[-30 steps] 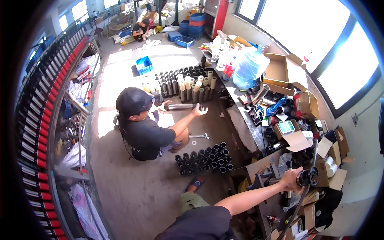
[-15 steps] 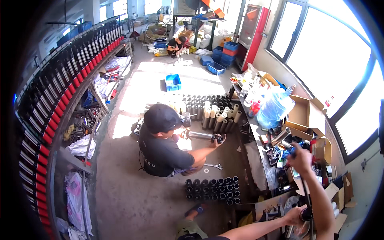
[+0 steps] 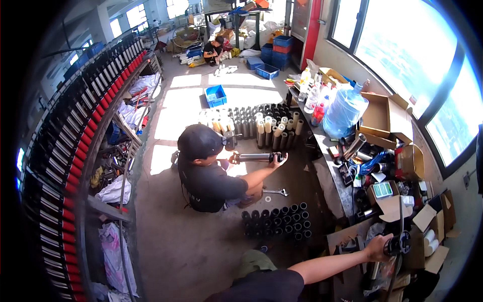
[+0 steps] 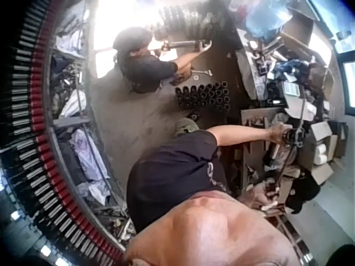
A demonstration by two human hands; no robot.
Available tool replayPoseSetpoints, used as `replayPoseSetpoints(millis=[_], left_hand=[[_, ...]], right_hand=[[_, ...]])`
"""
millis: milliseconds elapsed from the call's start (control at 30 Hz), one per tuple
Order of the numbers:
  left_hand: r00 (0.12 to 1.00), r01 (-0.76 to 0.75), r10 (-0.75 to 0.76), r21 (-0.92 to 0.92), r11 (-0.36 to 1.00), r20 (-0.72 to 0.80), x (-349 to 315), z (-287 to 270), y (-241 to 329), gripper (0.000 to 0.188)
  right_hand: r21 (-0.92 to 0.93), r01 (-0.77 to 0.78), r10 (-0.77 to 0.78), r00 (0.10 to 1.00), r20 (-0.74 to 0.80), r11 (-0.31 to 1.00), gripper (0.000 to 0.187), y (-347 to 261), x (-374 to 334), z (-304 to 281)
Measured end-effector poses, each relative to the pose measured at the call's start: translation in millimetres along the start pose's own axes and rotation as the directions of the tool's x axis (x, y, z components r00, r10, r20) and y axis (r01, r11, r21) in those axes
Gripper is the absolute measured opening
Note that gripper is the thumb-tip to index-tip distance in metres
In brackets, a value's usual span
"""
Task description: The person assembles metal cylinders by placing a cap on one end and using a large T-handle tool to tighten it.
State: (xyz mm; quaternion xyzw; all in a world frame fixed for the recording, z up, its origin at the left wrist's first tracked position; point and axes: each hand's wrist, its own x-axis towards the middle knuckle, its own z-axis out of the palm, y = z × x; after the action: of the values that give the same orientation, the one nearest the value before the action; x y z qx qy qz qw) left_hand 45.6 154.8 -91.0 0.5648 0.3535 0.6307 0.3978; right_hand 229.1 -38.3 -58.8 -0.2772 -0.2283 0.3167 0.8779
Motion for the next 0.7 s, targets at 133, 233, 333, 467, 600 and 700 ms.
replayPoseSetpoints(millis=[133,233,333,467,600,700], left_hand=[[0.998,0.067,-0.067,0.097,0.993,-0.004,-6,8,3,0.050],[0.980,0.189,-0.183,-0.078,0.979,0.079,4,16,-34,0.049],[0.991,0.106,-0.092,-0.142,0.984,0.100,-7,9,13,0.047],[0.999,0.050,-0.046,-0.214,0.976,0.024,-15,-5,11,0.048],[0.993,0.080,-0.069,-0.115,0.990,0.097,-29,31,12,0.046],[1.000,-0.021,0.022,0.016,1.000,-0.018,-15,34,-34,0.045]], right_hand=[[-0.175,0.941,0.151,0.135,0.979,0.290,0.018,18,-109,214],[-0.154,0.885,0.437,-0.061,0.897,0.439,0.020,121,-95,298],[-0.423,0.848,0.561,0.191,0.806,0.319,0.022,210,-27,350],[-0.903,0.214,0.757,0.491,0.430,0.374,0.011,329,187,334],[-0.739,-0.415,0.718,0.684,0.131,0.530,0.033,164,468,70],[-0.222,-0.591,0.625,0.770,0.128,0.775,0.026,77,387,-53]])
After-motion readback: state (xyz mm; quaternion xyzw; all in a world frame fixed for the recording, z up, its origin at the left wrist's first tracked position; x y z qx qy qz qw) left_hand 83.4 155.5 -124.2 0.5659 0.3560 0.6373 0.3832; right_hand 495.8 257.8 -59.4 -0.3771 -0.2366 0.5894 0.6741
